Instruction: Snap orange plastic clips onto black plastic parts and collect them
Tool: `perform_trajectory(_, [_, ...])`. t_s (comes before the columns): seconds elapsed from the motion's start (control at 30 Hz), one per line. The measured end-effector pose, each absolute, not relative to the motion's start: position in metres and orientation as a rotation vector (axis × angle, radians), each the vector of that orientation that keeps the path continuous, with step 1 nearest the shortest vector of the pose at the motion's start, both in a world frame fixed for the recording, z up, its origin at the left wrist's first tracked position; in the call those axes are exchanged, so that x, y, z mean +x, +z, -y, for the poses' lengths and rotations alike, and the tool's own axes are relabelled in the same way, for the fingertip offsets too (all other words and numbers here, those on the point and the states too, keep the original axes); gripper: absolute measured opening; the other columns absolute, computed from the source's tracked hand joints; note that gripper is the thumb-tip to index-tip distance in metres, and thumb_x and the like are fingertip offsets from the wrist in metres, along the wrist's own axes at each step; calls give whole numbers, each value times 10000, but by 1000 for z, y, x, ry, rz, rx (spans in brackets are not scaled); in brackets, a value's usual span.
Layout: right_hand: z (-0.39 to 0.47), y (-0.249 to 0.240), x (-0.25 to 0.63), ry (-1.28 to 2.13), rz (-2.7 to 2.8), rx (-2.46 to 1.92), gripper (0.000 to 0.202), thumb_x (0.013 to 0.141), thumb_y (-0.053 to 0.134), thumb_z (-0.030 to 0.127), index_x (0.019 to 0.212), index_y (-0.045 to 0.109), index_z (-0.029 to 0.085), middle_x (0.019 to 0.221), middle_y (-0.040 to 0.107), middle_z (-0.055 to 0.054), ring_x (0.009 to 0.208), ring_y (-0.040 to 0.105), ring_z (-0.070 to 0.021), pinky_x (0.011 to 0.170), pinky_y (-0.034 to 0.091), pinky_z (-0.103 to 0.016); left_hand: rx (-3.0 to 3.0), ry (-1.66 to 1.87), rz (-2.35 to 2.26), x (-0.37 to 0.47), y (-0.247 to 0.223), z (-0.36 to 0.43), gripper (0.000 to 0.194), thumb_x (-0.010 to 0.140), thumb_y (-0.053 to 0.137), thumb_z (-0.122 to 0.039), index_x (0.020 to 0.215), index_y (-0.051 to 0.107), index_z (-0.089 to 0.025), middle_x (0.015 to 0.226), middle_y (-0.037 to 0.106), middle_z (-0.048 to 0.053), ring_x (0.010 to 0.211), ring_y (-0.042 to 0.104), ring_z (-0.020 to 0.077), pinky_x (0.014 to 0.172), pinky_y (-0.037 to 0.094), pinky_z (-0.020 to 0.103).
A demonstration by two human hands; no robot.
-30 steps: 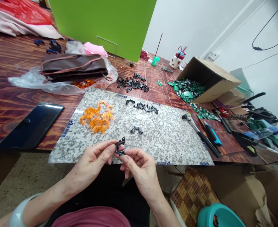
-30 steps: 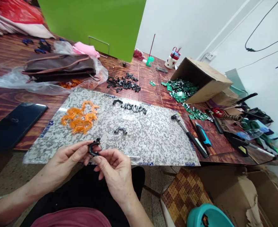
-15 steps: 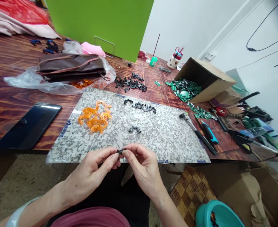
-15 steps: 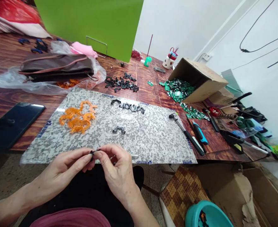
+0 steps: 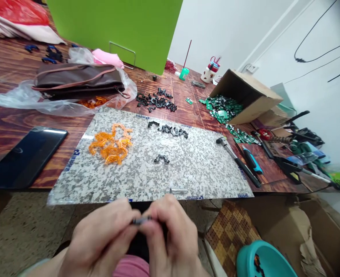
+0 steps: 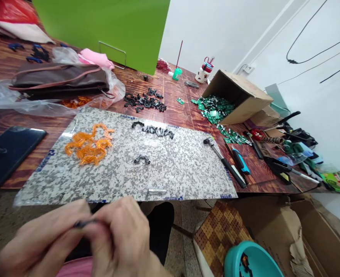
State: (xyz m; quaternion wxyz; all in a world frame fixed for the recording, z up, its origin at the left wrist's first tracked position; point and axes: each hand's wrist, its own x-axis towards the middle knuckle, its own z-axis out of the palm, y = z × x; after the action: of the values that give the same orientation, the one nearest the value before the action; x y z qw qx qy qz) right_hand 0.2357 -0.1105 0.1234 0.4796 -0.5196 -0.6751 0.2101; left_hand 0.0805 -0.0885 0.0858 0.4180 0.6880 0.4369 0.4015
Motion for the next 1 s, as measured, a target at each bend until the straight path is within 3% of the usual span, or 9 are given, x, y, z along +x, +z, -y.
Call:
perform_trajectory(0.1, [86,110,242,559,1565,-1255,171,970,499,227,820,581,211,699,601,-10,620,570,-136,566,458,-245,1817,1081,-1037,92,82,59,341,953,500,-320,631,587,-247,562,559,-19,521,535,146,533,438,266])
perform_trajectory(0.17, [70,103,248,711,1516,-1284,171,952,533,239,810,617,193,712,627,-9,633,580,-126,589,460,-235,1837,987,-1002,96,83,41,369,956,480,-314,600,515,-223,524,484,-39,467,478,117,481,393,234])
perform_trajectory(0.23, [55,98,252,862,1454,-1290,178,940,566,278,822,659,181,738,659,-12,648,595,-123,583,454,-225,1835,904,-1021,96,83,27,355,963,467,-361,648,551,-217,562,536,-32,506,521,124,512,413,225])
perform_trajectory(0.33, [34,92,257,846,1402,-1342,201,915,609,329,833,717,181,768,680,-16,657,592,-125,562,435,-223,1793,887,-1123,90,81,17,336,957,470,-469,1021,679,-214,881,725,36,807,668,201,721,495,254])
perform_trajectory(0.43, [15,87,263,687,1441,-1421,217,911,619,330,800,746,193,773,700,-22,704,616,-143,637,465,-247,1712,940,-1216,83,75,17,485,950,477,-519,1329,569,-230,1161,712,68,1022,645,252,880,486,305])
perform_trajectory(0.63, [-26,85,312,335,1537,-1747,252,947,556,342,1007,753,196,1031,738,-56,809,650,-158,742,496,-271,1505,1142,-1173,82,63,26,292,946,542,-400,1143,700,-255,957,734,-21,787,635,182,731,487,242])
perform_trajectory(0.77, [-61,82,363,212,1410,-1964,253,891,604,300,1050,729,147,1030,731,-117,871,640,-215,864,460,-352,1477,1180,-1149,82,55,24,280,948,545,-413,1099,719,-254,916,734,-15,731,634,166,667,496,234])
perform_trajectory(1.0, [-83,66,387,267,1346,-2041,111,780,682,253,829,737,170,869,730,-105,892,644,-263,833,439,-358,1566,1090,-1168,78,50,21,364,975,474,-461,1102,699,-205,932,739,69,793,668,200,677,522,262])
